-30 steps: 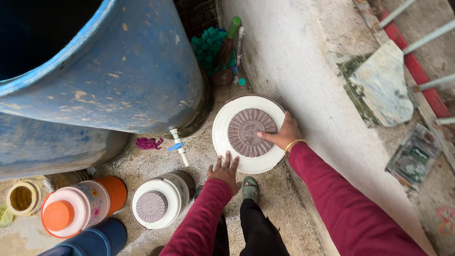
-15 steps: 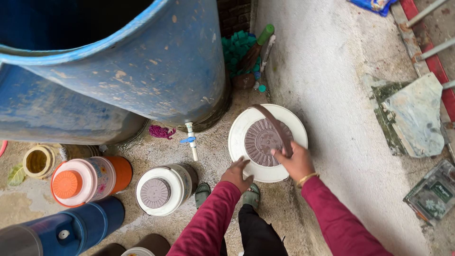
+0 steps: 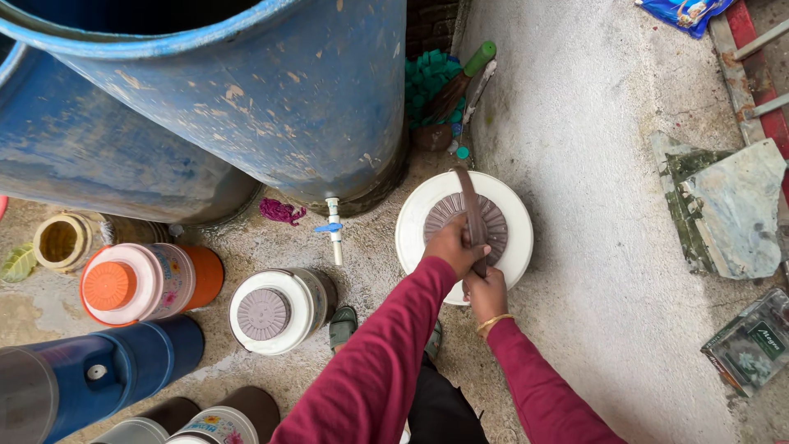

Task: The person carries insulated water jugs one at a time across a wet concrete yard and arranges them in a group on the ground, repositioning an orange plastic stool out of the way and adjusting the jugs' lids and handles as they line them up.

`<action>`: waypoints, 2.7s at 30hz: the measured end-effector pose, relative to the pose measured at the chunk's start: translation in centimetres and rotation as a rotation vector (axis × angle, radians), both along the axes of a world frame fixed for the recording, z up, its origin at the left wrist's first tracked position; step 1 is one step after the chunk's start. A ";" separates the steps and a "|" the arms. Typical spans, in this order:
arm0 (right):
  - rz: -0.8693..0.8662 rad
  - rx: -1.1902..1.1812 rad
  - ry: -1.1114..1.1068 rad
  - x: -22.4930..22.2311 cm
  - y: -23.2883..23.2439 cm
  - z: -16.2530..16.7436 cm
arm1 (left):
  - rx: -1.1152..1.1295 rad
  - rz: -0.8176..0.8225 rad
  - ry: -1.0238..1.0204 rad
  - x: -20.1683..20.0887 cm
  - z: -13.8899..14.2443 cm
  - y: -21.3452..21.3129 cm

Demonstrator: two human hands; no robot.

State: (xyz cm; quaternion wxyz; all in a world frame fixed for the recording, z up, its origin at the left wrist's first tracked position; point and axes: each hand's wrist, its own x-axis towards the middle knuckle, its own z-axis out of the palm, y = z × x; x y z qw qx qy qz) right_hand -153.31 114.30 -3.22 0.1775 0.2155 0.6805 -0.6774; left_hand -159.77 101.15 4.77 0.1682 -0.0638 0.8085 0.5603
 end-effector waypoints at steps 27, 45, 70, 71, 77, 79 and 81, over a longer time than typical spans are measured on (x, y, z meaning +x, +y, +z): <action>0.803 1.129 0.887 -9.6 3.1 14.2 | -0.426 -0.177 0.039 9.4 -0.7 -3.9; 1.079 0.501 -0.056 -9.8 2.2 9.6 | -0.333 0.012 -0.165 17.2 -4.7 -9.9; 0.738 0.395 0.071 0.7 -10.1 18.8 | -0.171 0.391 -0.356 38.7 -11.6 -20.1; 0.733 0.361 0.049 1.7 -11.1 19.1 | -0.172 0.405 -0.379 39.1 -11.4 -20.2; 0.826 0.262 0.000 7.0 -18.3 19.2 | -0.118 0.589 -0.294 43.0 -11.2 -22.5; 0.903 0.251 0.008 8.8 -20.6 18.9 | -0.069 0.714 -0.351 45.2 -11.5 -23.2; 0.988 0.261 0.030 10.5 -23.1 18.3 | -0.043 0.811 -0.408 47.6 -11.5 -23.8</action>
